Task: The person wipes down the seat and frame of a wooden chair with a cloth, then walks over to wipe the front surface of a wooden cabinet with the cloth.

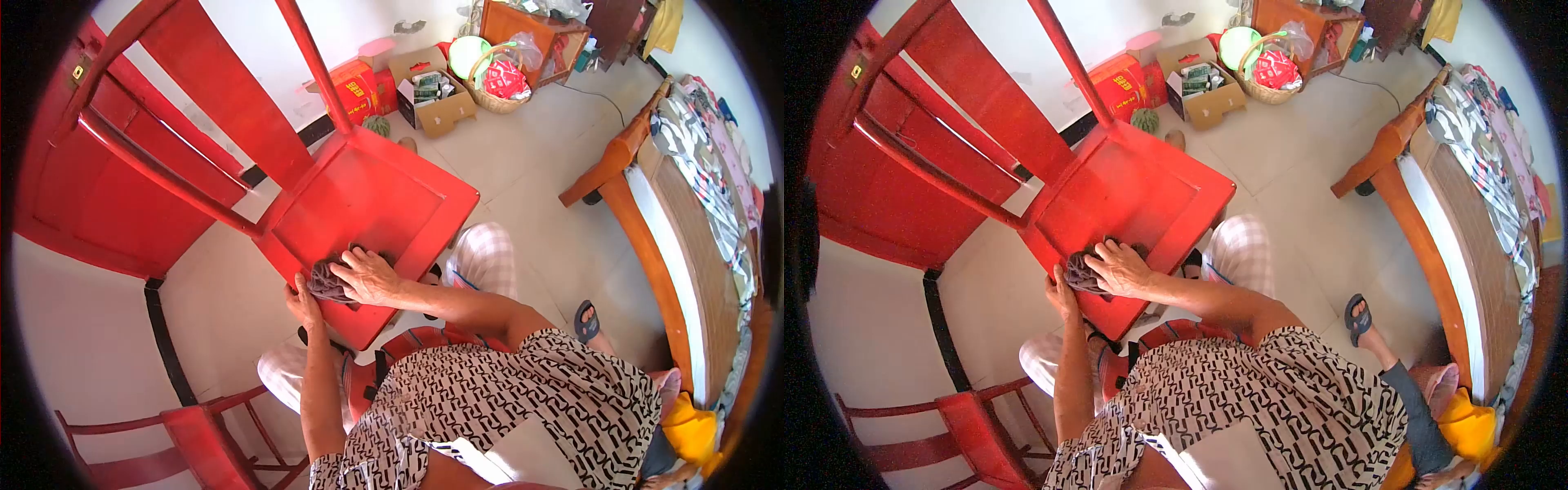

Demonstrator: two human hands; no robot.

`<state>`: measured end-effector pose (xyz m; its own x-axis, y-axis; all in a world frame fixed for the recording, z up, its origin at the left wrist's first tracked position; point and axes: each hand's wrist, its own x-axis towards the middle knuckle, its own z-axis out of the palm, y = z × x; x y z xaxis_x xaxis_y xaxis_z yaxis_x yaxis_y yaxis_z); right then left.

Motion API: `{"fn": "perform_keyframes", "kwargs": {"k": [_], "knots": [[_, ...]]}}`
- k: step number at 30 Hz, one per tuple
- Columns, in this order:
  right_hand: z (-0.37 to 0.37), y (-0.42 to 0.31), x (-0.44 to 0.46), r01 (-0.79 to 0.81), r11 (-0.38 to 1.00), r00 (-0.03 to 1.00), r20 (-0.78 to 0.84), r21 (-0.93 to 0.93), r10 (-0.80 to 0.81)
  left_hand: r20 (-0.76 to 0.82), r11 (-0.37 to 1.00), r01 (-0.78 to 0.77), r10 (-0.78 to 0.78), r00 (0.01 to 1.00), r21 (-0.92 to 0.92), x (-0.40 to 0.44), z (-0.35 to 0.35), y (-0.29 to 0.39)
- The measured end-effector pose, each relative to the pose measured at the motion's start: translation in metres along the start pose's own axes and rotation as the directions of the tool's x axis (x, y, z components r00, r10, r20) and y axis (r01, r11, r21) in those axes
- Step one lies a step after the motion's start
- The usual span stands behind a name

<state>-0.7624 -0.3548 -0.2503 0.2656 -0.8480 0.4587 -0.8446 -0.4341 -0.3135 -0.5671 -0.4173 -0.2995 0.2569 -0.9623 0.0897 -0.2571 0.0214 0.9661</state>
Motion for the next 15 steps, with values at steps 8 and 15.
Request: {"fn": "perform_keyframes", "kwargs": {"k": [8,15], "knots": [[-0.008,0.016,0.003,0.027,0.994,0.991,0.127,0.106,-0.041,-0.032,0.988,-0.062,0.068,0.997,0.142,0.012,-0.01,-0.006],[-0.07,0.086,-0.023,-0.211,0.975,0.977,-0.029,-0.069,0.21,-0.057,0.999,0.049,-0.048,0.997,0.007,-0.018,-0.006,-0.007]]}}
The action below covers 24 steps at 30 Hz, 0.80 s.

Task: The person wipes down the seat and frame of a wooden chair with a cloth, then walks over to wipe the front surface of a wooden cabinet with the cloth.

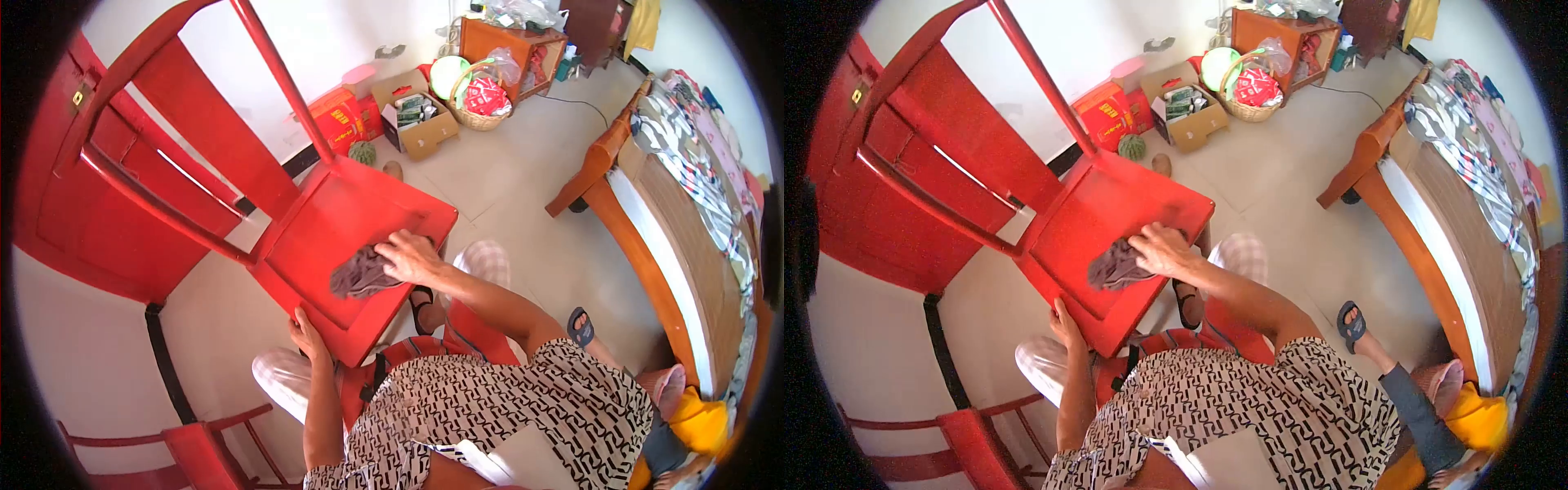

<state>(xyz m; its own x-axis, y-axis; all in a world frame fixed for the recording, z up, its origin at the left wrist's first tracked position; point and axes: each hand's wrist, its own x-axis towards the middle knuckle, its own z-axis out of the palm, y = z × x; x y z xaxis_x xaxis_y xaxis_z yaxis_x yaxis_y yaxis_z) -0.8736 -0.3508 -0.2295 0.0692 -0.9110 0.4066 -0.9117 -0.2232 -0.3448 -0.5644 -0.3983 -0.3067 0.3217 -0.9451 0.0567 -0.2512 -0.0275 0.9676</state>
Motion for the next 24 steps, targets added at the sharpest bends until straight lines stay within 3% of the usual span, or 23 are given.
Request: {"fn": "perform_keyframes", "kwargs": {"k": [4,5,8,10,12,15,19,23,24], "knots": [[-0.002,0.041,0.01,-0.15,0.984,0.981,-0.139,-0.097,0.136,0.003,0.993,-0.074,0.074,0.997,0.088,-0.021,0.002,0.013],[0.001,0.039,0.011,-0.137,0.985,0.98,-0.16,-0.109,0.119,0.038,0.986,0.032,-0.039,0.999,0.165,-0.03,-0.005,0.03],[0.001,0.033,0.017,-0.104,0.987,0.979,-0.19,-0.121,0.079,-0.005,0.995,-0.096,0.096,0.995,0.042,-0.034,-0.004,0.02],[-0.003,0.03,0.018,-0.08,0.988,0.98,-0.19,-0.129,0.055,-0.011,0.993,-0.066,0.065,0.998,-0.096,-0.038,-0.002,0.026],[-0.009,0.029,0.016,-0.059,0.991,0.98,-0.194,-0.117,0.035,-0.036,0.993,-0.082,0.079,0.996,-0.086,-0.041,-0.003,0.041],[-0.012,0.031,0.016,-0.049,0.993,0.981,-0.192,-0.104,0.028,-0.004,0.999,0.039,-0.039,0.999,-0.013,-0.041,-0.006,0.04],[-0.008,0.027,0.022,-0.061,0.993,0.976,-0.212,-0.105,0.038,-0.034,0.999,-0.042,0.041,0.999,-0.03,-0.024,-0.002,0.043],[0.004,0.023,0.034,-0.055,0.993,0.97,-0.243,-0.103,0.028,-0.007,0.994,-0.024,0.025,1.0,0.105,0.007,-0.005,0.035],[0.007,0.023,0.037,-0.072,0.991,0.967,-0.252,-0.109,0.043,-0.031,0.997,-0.058,0.06,0.998,0.056,0.015,-0.003,0.031]]}}
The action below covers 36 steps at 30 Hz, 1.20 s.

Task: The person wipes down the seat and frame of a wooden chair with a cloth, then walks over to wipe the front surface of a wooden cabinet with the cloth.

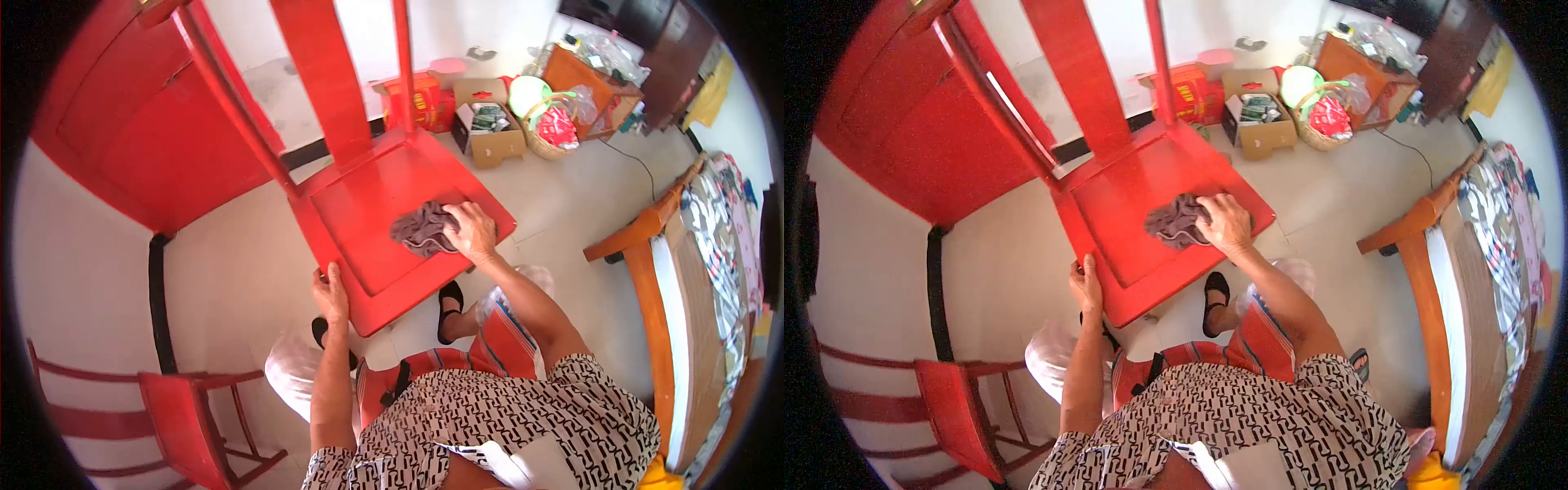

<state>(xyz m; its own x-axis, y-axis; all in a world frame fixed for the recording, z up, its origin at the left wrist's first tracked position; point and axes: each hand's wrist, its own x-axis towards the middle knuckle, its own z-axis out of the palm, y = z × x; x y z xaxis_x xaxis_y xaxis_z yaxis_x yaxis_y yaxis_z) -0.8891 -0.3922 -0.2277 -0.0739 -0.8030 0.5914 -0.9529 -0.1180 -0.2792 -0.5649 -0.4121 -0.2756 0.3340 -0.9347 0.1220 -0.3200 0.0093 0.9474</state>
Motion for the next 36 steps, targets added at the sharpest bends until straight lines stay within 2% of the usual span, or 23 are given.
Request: {"fn": "perform_keyframes", "kwargs": {"k": [2,4,9,13,16,17,21,23,26,29,32,36], "knots": [[0.001,-0.005,0.008,-0.02,1.0,1.0,0.002,0.024,0.02,0.004,0.995,-0.072,0.073,0.997,-0.075,0.016,0.002,-0.006],[0.007,-0.005,0.015,-0.025,0.999,0.999,-0.021,0.044,0.026,0.073,0.981,-0.031,0.046,0.996,-0.191,0.04,0.005,-0.027],[0.029,-0.006,0.022,-0.06,0.996,0.997,-0.042,0.072,0.063,0.122,0.995,-0.077,0.083,0.989,-0.056,0.07,0.001,-0.03],[0.036,-0.014,0.027,-0.084,0.994,0.996,-0.031,0.063,0.086,0.115,0.983,-0.125,0.109,0.987,0.136,0.091,-0.002,-0.035],[0.042,-0.016,0.031,-0.092,0.994,0.995,-0.029,0.064,0.094,0.111,0.982,-0.13,0.115,0.987,0.137,0.097,-0.002,-0.028],[0.044,-0.017,0.031,-0.084,0.995,0.994,-0.063,0.053,0.087,0.101,0.981,-0.112,0.096,0.99,0.16,0.111,0.0,-0.046],[0.052,-0.021,0.037,-0.108,0.992,0.994,-0.004,0.061,0.109,0.066,0.945,-0.2,0.189,0.98,0.26,0.114,0.0,-0.027],[0.053,-0.023,0.039,-0.111,0.991,0.994,-0.013,0.069,0.112,0.085,0.939,-0.207,0.191,0.978,0.274,0.115,-0.002,-0.019],[0.056,-0.026,0.041,-0.109,0.991,0.993,-0.03,0.075,0.111,0.059,0.925,-0.301,0.296,0.953,0.232,0.136,0.002,-0.044],[0.06,-0.026,0.043,-0.096,0.992,0.993,-0.057,0.078,0.1,0.117,0.925,-0.222,0.195,0.974,0.307,0.143,-0.003,-0.035],[0.062,-0.028,0.043,-0.092,0.993,0.994,-0.055,0.069,0.096,0.126,0.925,-0.244,0.216,0.968,0.291,0.139,-0.002,-0.024],[0.064,-0.031,0.045,-0.098,0.992,0.994,-0.047,0.075,0.101,0.106,0.899,-0.254,0.231,0.967,0.356,0.142,-0.003,-0.02]]}}
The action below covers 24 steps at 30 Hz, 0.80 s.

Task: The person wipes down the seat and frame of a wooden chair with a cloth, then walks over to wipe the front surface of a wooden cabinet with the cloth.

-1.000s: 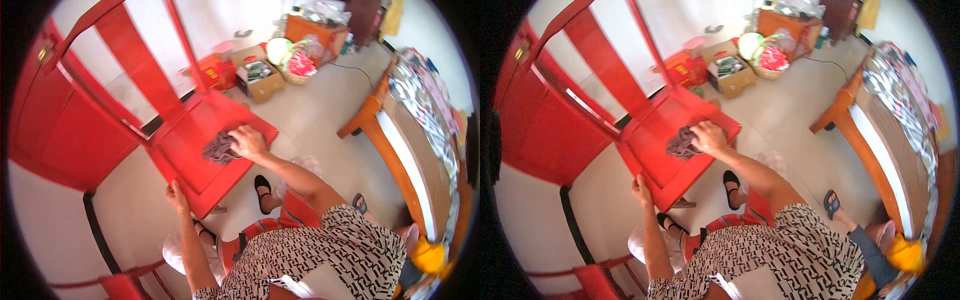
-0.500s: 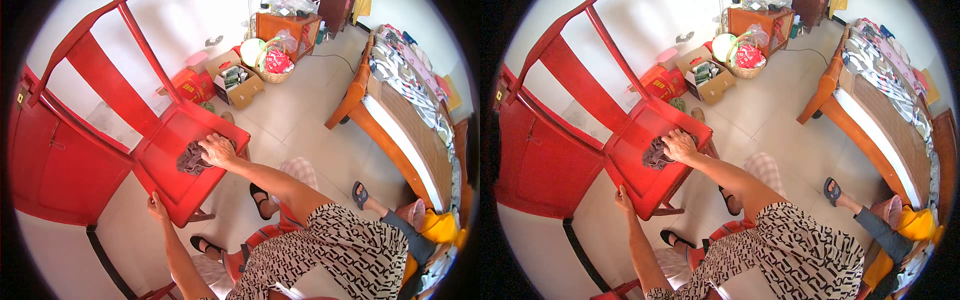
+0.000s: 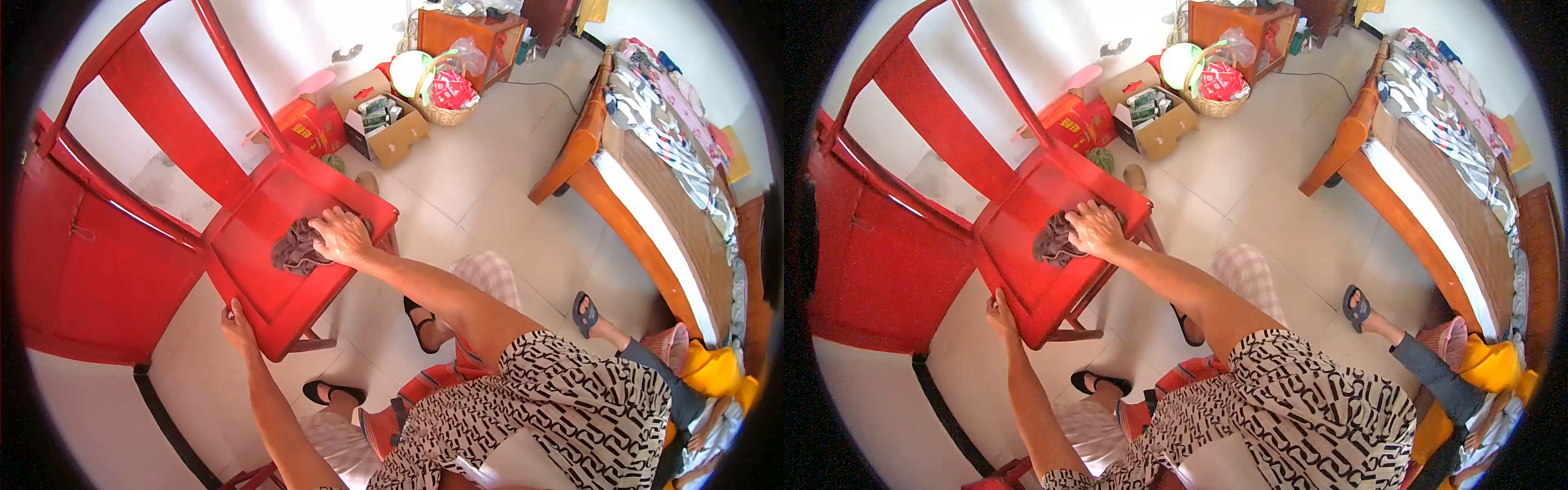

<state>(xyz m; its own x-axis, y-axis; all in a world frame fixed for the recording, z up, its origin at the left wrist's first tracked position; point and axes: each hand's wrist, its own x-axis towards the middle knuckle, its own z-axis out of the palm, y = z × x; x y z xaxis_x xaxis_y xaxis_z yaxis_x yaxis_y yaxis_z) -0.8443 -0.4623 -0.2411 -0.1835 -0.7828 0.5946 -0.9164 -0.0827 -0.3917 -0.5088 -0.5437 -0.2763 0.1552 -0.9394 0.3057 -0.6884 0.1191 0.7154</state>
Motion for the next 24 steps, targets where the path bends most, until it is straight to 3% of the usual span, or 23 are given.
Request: {"fn": "perform_keyframes", "kwargs": {"k": [2,5,8,9,12,13,15,16,19,22,24], "knots": [[0.005,0.001,0.001,0.007,1.0,1.0,-0.018,-0.006,-0.008,-0.029,0.999,-0.01,0.012,1.0,0.052,-0.004,-0.006,0.018],[0.003,0.0,0.002,-0.003,1.0,1.0,0.006,-0.007,0.003,0.0,0.948,0.016,-0.017,1.0,0.319,-0.009,-0.012,0.036],[0.007,0.001,0.003,-0.006,0.999,1.0,0.002,-0.039,0.006,-0.027,0.835,-0.097,0.133,0.991,0.542,-0.019,-0.004,0.025],[0.007,0.001,0.003,-0.015,1.0,1.0,0.002,-0.02,0.015,-0.021,0.859,-0.166,0.201,0.979,0.484,-0.028,-0.002,0.015],[0.008,0.002,0.004,-0.007,1.0,1.0,-0.02,-0.021,0.007,0.037,0.781,-0.364,0.403,0.915,0.508,-0.078,-0.02,0.068],[0.006,0.002,0.005,-0.005,0.999,1.0,-0.008,-0.032,0.005,0.061,0.826,-0.352,0.363,0.93,0.44,-0.088,-0.02,0.08],[0.005,0.005,0.005,0.008,0.999,1.0,-0.027,-0.044,-0.009,0.103,0.973,-0.224,0.217,0.971,0.063,-0.093,-0.009,0.095],[0.006,0.006,0.006,0.017,0.999,0.999,-0.042,-0.05,-0.019,0.136,0.982,-0.137,0.155,0.979,-0.133,-0.095,-0.006,0.099],[0.006,0.009,0.013,0.029,0.999,0.997,-0.064,-0.035,-0.031,0.29,0.983,-0.15,0.176,0.941,-0.11,-0.11,0.009,0.108],[0.003,0.016,0.014,0.031,0.999,0.998,-0.048,-0.042,-0.033,0.363,0.763,-0.631,0.554,0.749,0.139,-0.125,-0.018,0.157],[-0.001,0.017,0.015,0.035,0.998,0.997,-0.061,-0.049,-0.037,0.396,0.766,-0.643,0.584,0.709,0.021,-0.116,-0.019,0.155]]}}
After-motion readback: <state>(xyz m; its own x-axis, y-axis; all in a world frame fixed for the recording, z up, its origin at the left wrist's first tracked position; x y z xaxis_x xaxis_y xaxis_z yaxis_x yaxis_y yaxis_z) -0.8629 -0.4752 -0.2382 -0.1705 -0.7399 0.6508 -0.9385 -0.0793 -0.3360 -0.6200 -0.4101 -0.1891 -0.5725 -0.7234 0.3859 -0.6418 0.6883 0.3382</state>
